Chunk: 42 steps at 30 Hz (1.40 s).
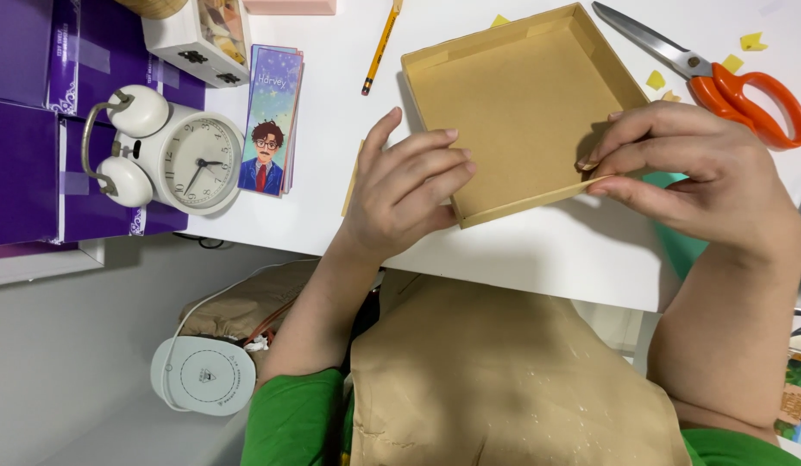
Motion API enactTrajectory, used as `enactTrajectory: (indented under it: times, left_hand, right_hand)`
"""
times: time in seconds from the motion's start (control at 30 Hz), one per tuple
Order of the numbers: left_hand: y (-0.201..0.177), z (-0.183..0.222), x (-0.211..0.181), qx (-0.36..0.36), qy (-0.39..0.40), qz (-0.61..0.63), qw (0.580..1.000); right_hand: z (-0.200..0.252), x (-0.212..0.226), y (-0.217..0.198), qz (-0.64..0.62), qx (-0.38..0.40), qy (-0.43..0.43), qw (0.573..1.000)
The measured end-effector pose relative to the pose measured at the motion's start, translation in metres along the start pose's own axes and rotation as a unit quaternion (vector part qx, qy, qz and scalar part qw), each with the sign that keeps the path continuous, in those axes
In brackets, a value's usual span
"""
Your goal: Assembling a cardboard box by folding the sides and securing them with adhesive strips.
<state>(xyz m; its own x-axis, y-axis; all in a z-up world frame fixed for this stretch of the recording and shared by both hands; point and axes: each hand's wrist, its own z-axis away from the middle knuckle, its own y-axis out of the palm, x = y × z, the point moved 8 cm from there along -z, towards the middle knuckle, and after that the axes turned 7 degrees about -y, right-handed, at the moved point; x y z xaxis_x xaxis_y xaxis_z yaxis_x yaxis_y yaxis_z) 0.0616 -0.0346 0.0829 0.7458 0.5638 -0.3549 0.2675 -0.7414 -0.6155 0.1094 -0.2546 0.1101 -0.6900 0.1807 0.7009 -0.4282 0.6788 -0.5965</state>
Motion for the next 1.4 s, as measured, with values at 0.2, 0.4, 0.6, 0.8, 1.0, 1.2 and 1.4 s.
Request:
enactTrajectory:
  times: [0.2,0.4,0.6,0.8,1.0,1.2,1.4]
  left_hand:
    - [0.003,-0.002,-0.001,0.014,-0.008,-0.002,1.0]
    - [0.021,0.005,-0.004,0.083,0.014,0.0,0.996]
    - [0.042,0.01,-0.003,0.169,0.009,0.031,0.985]
    - [0.047,0.01,-0.002,0.174,0.021,0.056,0.983]
    - [0.056,0.014,-0.004,0.205,0.0,0.12,0.971]
    - [0.06,0.01,-0.009,0.231,-0.035,0.171,0.957]
    - [0.061,0.01,-0.013,0.245,-0.019,0.166,0.955]
  right_hand:
    - [0.003,-0.005,0.0,0.012,0.02,0.021,1.0]
    - [0.008,-0.015,-0.002,-0.01,0.022,0.01,1.0]
    - [0.012,-0.024,0.0,0.001,0.024,0.035,0.999]
    - [0.022,-0.034,-0.009,0.013,-0.073,0.124,0.99]
    - [0.037,-0.053,-0.008,0.087,-0.097,0.155,0.979]
    - [0.046,-0.059,-0.016,0.113,-0.149,0.162,0.969]
    - [0.039,-0.057,-0.02,0.238,-0.138,0.163,0.947]
